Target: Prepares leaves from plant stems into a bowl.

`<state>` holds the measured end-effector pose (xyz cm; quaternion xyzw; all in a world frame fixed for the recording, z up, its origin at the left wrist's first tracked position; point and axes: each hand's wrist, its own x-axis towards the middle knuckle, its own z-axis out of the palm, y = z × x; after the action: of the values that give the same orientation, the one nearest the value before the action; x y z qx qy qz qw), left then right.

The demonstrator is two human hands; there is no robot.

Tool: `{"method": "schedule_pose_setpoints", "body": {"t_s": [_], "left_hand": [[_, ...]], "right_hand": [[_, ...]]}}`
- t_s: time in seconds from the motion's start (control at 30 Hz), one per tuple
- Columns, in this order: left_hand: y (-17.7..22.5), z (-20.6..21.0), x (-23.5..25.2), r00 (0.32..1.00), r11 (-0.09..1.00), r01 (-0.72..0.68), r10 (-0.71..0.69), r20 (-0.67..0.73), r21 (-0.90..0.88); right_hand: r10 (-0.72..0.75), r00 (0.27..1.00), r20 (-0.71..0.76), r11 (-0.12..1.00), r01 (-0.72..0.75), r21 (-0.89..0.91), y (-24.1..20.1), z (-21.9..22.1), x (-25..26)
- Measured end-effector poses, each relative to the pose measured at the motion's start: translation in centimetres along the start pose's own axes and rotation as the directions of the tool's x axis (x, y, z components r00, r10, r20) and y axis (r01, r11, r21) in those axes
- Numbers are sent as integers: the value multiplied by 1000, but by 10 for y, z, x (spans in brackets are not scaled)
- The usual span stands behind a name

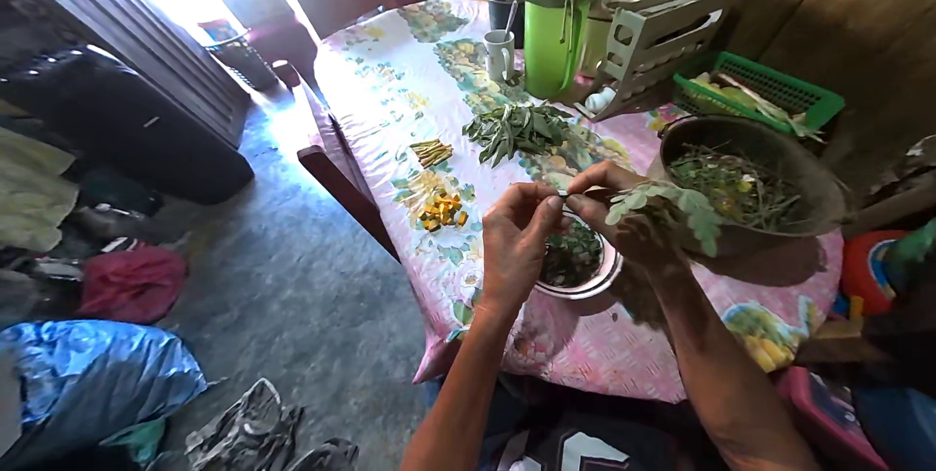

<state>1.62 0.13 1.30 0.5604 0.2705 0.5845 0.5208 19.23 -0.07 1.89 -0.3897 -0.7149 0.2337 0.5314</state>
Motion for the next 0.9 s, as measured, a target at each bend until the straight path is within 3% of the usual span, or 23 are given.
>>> {"method": "schedule_pose_setpoints", "body": {"t_s": [0.13,0.23,0.33,0.4,0.5,0.6,0.77,0.9], "left_hand": [[-4,-2,-1,998,979,-51,54,-9,196],[-7,-6,0,998,981,-48,53,-22,187],[-8,-7,0,996,986,-74,81,-43,151],[-8,-7,0,994,987,-77,88,-68,139],[-7,-5,0,988,987,-90,105,-113,131],[-8,-2,-1,989,990,-95,106,-104,107],[-9,5,-2,987,986,-92,108,-118,138],[-10,2,-1,981,987,-89,110,-158,133]], "right_hand": [[19,1000,23,1000,-19,20,3,-1,0],[-68,998,7,997,68,41,17,-3,5],[26,999,-26,1000,-26,-2,10,-1,4],[33,998,52,999,-32,-23,10,-6,1],[-105,978,179,979,133,-153,18,-11,6],[-235,964,125,955,253,-156,14,1,8],[-156,986,65,988,156,-1,19,5,-5],[-99,989,106,995,102,-22,19,-7,-2]]}}
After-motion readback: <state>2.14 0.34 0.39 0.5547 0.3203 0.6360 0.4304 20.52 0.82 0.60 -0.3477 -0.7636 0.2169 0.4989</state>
